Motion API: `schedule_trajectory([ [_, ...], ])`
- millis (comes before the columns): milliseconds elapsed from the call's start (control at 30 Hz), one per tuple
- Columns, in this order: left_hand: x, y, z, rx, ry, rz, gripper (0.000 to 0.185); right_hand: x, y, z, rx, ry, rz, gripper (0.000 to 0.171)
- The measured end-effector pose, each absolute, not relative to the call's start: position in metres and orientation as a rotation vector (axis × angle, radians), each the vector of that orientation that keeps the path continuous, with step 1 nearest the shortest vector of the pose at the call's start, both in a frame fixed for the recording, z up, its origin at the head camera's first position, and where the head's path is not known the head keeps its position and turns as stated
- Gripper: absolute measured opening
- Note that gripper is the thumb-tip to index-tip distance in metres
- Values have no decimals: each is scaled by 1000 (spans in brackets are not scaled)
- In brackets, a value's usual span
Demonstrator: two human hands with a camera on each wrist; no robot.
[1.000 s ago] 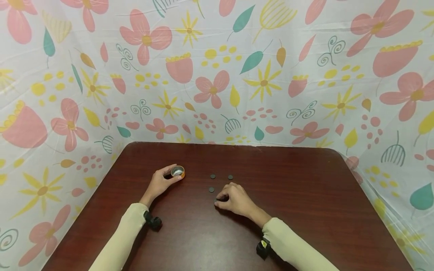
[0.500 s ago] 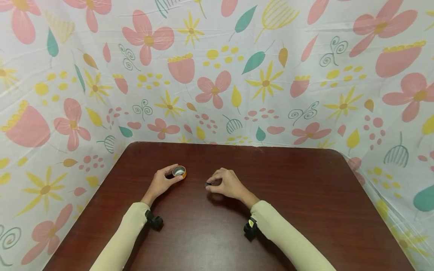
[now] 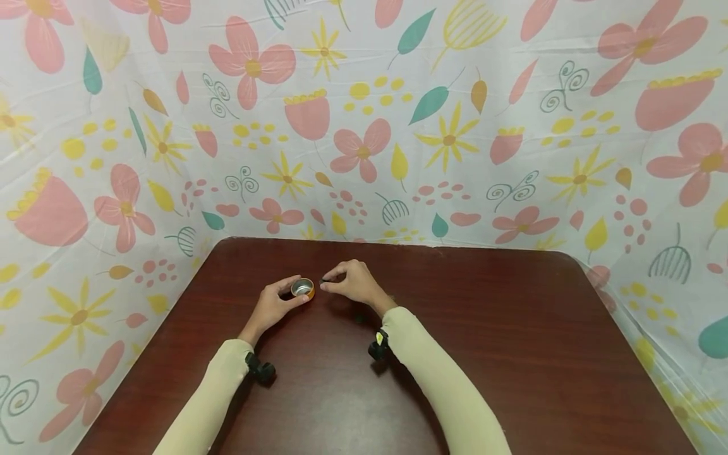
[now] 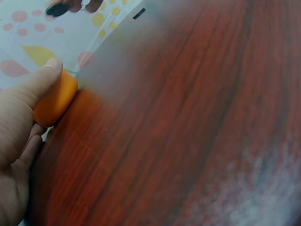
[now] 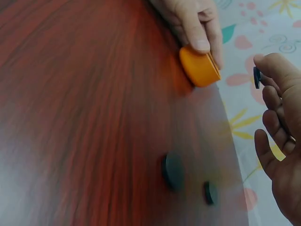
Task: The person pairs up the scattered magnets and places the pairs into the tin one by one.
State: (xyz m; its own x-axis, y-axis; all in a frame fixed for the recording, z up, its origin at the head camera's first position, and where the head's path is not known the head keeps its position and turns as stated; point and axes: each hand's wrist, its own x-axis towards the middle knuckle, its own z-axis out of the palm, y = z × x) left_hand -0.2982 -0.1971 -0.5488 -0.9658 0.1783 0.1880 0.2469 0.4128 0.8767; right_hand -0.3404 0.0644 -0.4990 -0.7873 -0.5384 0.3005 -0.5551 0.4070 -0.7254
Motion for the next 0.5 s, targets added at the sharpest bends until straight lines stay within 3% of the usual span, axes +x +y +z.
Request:
schedule_trajectory([
  [500, -297, -195, -548, -337, -2591, -1639, 66, -345, 13, -513, 822, -2676, 1466, 22],
])
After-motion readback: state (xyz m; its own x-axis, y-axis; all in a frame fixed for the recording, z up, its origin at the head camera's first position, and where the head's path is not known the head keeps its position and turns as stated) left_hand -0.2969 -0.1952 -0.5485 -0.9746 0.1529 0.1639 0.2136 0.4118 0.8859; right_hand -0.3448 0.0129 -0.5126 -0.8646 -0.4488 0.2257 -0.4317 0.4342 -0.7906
